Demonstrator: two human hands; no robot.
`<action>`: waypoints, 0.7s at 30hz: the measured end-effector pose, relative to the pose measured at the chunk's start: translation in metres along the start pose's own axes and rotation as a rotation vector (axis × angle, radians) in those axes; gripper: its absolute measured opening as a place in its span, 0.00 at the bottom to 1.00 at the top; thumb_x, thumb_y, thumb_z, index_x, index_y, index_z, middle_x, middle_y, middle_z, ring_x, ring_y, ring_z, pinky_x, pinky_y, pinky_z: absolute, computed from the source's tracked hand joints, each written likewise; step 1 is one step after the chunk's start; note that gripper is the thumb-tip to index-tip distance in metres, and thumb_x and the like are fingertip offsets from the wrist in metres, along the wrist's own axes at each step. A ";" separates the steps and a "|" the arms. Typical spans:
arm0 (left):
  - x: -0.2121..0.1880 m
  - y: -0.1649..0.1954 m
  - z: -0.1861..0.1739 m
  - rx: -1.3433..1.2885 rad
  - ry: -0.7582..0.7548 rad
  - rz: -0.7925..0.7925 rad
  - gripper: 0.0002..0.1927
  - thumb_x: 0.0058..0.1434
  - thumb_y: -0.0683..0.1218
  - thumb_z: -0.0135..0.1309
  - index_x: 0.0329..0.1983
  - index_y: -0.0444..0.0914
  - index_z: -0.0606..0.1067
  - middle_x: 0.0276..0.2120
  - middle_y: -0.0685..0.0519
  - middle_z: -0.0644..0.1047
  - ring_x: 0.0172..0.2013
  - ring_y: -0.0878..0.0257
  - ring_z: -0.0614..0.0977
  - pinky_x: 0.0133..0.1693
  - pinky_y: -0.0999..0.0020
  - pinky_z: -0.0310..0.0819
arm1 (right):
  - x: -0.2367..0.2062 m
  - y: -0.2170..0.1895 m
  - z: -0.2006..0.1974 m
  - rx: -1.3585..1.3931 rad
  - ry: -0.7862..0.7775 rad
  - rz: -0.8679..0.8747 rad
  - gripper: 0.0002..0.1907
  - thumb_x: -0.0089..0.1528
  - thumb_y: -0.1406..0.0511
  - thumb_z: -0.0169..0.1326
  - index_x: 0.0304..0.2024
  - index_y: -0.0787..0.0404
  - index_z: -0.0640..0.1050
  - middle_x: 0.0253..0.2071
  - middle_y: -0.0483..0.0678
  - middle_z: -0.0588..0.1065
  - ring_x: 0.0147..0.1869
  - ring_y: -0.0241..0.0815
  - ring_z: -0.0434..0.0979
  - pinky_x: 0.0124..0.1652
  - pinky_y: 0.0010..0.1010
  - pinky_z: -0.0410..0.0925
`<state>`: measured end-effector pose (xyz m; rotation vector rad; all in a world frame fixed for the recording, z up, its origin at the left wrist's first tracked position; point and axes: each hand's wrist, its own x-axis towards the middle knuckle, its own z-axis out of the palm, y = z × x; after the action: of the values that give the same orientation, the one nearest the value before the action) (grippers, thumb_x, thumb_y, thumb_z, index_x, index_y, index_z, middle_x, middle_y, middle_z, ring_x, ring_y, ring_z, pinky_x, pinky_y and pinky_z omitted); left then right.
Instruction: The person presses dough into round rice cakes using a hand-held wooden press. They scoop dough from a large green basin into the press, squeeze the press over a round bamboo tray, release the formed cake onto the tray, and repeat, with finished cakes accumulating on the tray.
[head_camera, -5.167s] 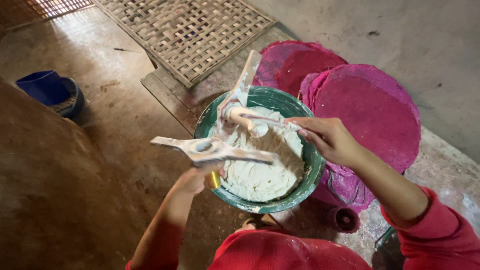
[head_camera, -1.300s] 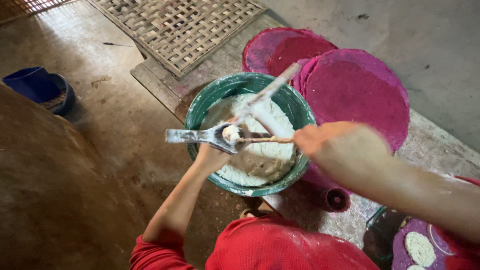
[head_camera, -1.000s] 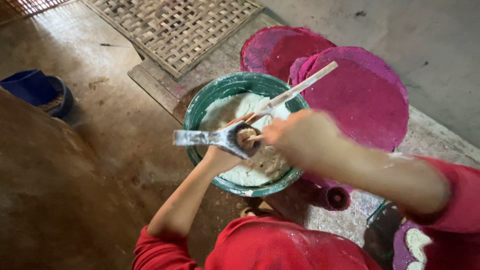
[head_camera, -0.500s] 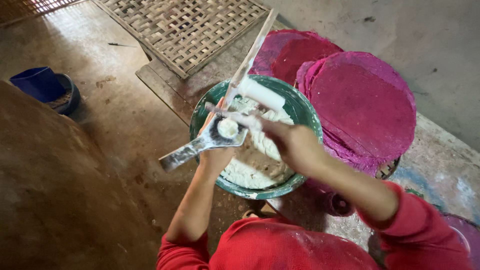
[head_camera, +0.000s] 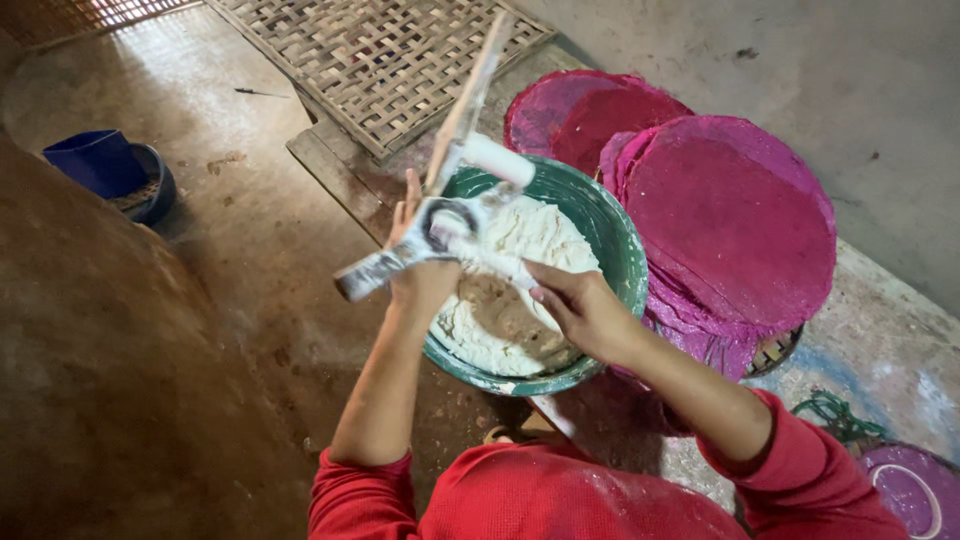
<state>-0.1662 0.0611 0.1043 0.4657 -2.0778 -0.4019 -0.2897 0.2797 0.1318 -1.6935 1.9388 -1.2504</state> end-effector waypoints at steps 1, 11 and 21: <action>0.002 -0.007 -0.001 -0.040 0.038 -0.009 0.29 0.53 0.49 0.67 0.55 0.30 0.76 0.61 0.31 0.70 0.53 0.39 0.77 0.54 0.46 0.75 | -0.007 0.001 -0.001 -0.004 -0.055 0.168 0.21 0.70 0.67 0.51 0.65 0.61 0.74 0.34 0.42 0.76 0.35 0.31 0.72 0.37 0.26 0.69; -0.080 0.074 0.009 -1.788 -0.412 -0.623 0.24 0.58 0.44 0.57 0.57 0.30 0.74 0.41 0.48 0.76 0.39 0.62 0.78 0.38 0.69 0.75 | -0.025 0.004 -0.061 0.730 0.105 -0.055 0.51 0.68 0.41 0.47 0.82 0.52 0.40 0.83 0.53 0.50 0.83 0.46 0.50 0.69 0.41 0.54; -0.085 0.288 0.010 -1.174 -1.044 -0.013 0.24 0.56 0.42 0.66 0.54 0.37 0.72 0.45 0.48 0.79 0.45 0.60 0.82 0.48 0.63 0.77 | -0.261 -0.073 -0.168 0.225 0.621 -0.088 0.29 0.71 0.52 0.50 0.64 0.66 0.64 0.64 0.69 0.70 0.52 0.61 0.81 0.46 0.43 0.76</action>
<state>-0.1821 0.3538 0.1681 -0.5705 -2.2513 -2.0185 -0.2861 0.5914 0.2014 -1.3918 1.9284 -2.1330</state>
